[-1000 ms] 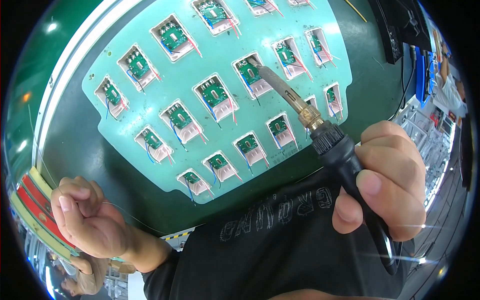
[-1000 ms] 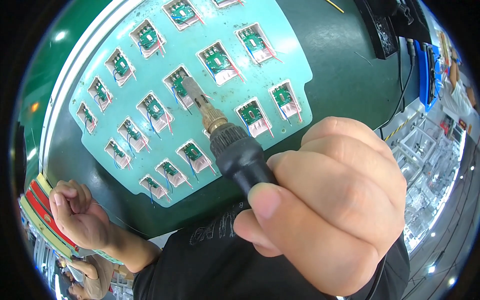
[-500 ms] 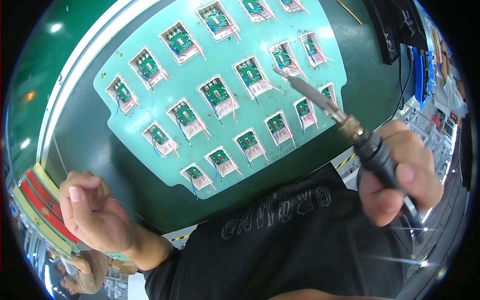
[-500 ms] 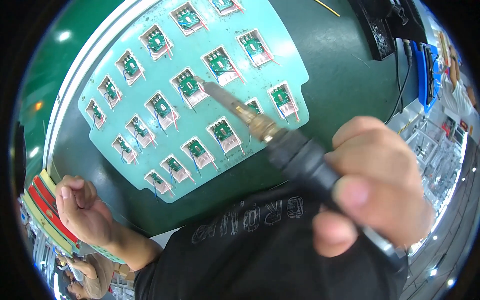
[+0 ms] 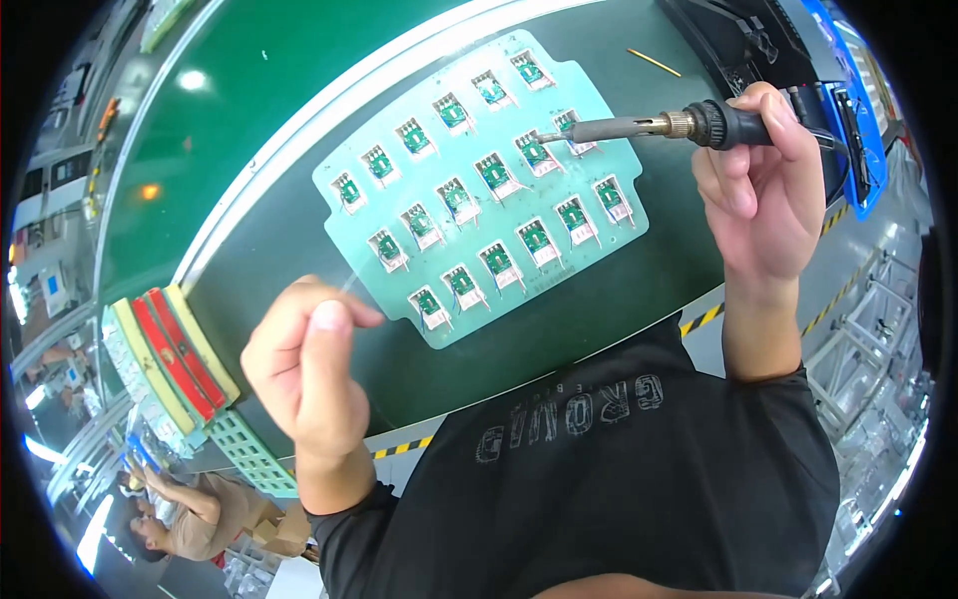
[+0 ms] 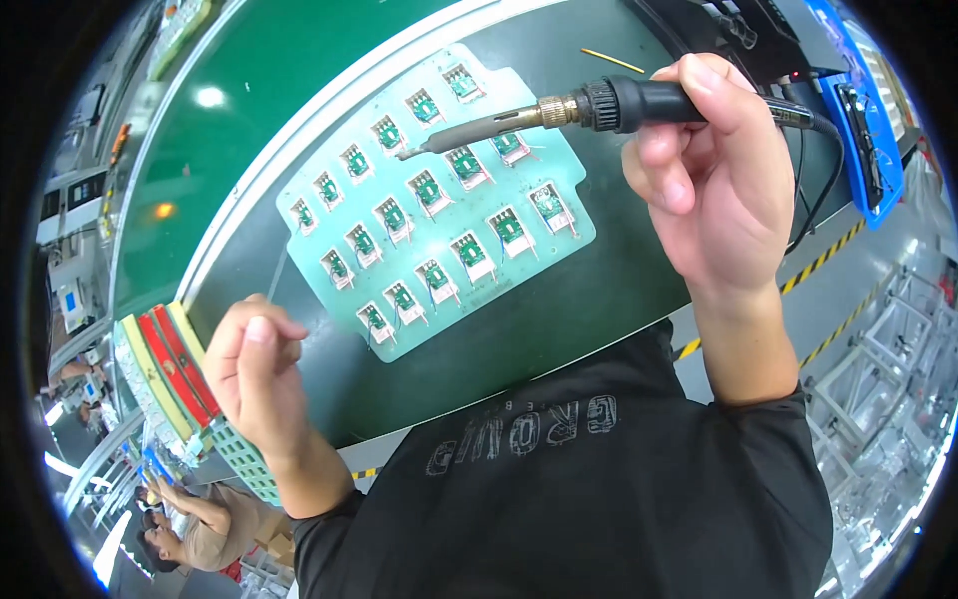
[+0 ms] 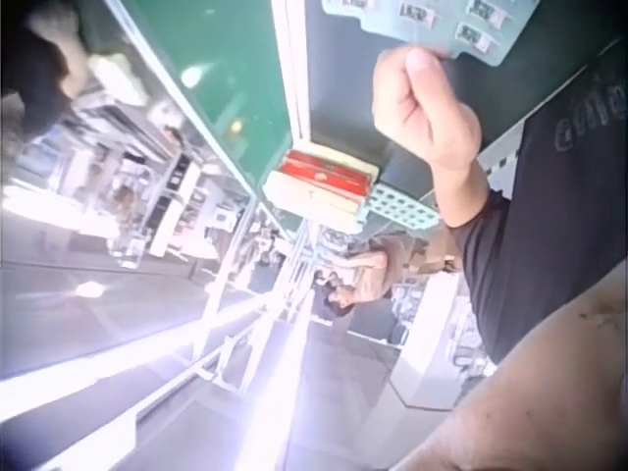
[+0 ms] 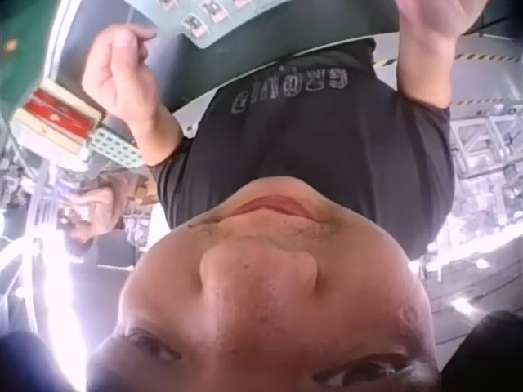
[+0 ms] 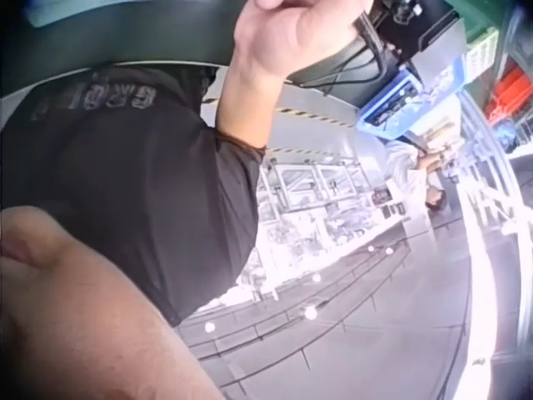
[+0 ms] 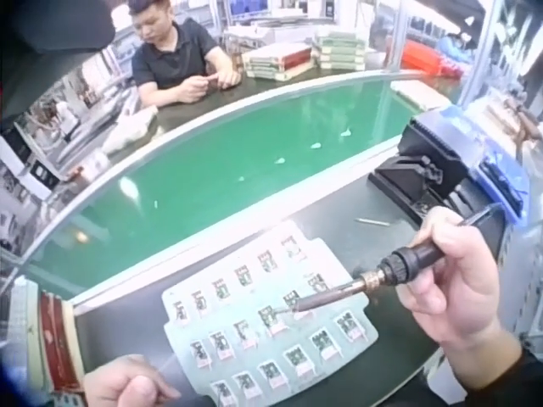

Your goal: Soldering electronic components onto printed circuit boards at an assembly station.

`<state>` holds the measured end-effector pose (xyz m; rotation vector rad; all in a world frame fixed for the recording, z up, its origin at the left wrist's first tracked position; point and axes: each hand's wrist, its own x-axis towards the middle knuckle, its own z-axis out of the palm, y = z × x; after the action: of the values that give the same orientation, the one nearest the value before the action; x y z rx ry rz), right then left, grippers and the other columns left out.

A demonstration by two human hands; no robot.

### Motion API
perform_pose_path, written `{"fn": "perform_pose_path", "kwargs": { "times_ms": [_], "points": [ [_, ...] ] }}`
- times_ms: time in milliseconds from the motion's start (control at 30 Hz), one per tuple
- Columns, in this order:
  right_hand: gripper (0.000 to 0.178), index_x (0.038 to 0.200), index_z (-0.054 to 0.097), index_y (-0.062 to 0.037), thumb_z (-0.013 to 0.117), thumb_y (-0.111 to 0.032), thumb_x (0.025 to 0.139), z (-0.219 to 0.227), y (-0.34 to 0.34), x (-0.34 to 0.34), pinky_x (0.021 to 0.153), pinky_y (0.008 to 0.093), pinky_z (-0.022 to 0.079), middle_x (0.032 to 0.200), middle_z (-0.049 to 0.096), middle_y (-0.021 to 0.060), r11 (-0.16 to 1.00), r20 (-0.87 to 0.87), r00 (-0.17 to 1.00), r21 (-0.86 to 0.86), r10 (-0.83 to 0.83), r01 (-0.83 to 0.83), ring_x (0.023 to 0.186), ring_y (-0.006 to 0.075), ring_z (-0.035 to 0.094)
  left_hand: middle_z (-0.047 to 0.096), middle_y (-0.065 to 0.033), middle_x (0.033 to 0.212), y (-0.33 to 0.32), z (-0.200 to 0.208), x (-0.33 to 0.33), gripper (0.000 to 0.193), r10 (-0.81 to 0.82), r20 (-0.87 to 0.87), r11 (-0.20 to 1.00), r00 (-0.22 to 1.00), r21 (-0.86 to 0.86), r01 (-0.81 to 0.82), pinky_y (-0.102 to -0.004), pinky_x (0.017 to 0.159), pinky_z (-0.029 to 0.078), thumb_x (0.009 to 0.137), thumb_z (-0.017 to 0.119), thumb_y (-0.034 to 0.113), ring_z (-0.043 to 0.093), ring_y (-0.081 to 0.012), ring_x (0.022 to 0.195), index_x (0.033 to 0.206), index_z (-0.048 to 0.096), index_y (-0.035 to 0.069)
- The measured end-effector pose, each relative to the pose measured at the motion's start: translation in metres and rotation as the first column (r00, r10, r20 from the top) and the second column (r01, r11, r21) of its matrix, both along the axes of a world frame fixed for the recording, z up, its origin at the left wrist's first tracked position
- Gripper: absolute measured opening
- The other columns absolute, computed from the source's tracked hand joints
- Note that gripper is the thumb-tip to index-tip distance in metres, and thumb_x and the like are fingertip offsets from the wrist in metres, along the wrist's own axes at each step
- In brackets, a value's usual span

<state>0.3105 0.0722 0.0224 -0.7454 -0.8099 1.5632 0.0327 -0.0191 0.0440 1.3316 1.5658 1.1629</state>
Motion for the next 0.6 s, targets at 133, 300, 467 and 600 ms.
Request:
{"fn": "perform_pose_path", "kwargs": {
  "times_ms": [133,300,467,600],
  "points": [
    [0.021,0.089,0.049,-0.0009,0.034,-0.017,0.09,0.001,-0.006,0.008,0.038,0.0186,0.025,0.058,0.048,0.0037,0.999,-0.005,0.999,0.007,-0.033,0.033,0.038,0.0049,0.033,0.054,-0.0071,0.063,0.0,0.006,0.018,0.018,-0.088,0.027,0.996,0.996,-0.024,0.088,-0.0217,0.055,0.033,0.08,0.044,0.004,0.044,-0.0089,0.058,0.067,0.053,-0.004],
    [0.02,0.088,0.048,-0.0012,0.035,-0.017,0.09,-0.001,-0.01,0.019,0.038,0.0185,0.026,0.058,0.048,0.0039,0.999,-0.021,0.999,0.008,-0.039,0.039,0.038,0.0049,0.033,0.055,-0.0067,0.063,0.002,0.009,0.034,0.019,-0.113,-0.02,0.991,0.993,-0.073,0.111,-0.0213,0.054,0.033,0.081,0.044,0.003,0.044,-0.0084,0.057,0.068,0.055,-0.005],
    [0.018,0.079,0.054,-0.0012,0.047,-0.016,0.085,-0.001,-0.01,0.024,0.038,0.021,0.028,0.057,0.053,0.0057,0.998,-0.068,0.996,-0.035,-0.056,0.054,0.039,0.0074,0.038,0.056,-0.007,0.064,0.001,0.01,0.041,0.019,-0.119,-0.025,0.991,0.993,-0.068,0.117,-0.0212,0.055,0.034,0.081,0.044,0.004,0.046,-0.009,0.058,0.068,0.054,-0.005],
    [0.018,0.079,0.055,0.0002,0.048,-0.016,0.084,-0.002,-0.01,0.024,0.038,0.0209,0.028,0.056,0.052,0.0061,0.997,-0.052,0.997,-0.042,-0.065,0.063,0.039,0.0071,0.037,0.056,-0.0072,0.064,0.001,0.009,0.044,0.02,-0.127,-0.006,0.989,0.992,-0.076,0.126,-0.0214,0.056,0.035,0.082,0.044,0.006,0.047,-0.0095,0.059,0.068,0.054,-0.004]
  ]
}}
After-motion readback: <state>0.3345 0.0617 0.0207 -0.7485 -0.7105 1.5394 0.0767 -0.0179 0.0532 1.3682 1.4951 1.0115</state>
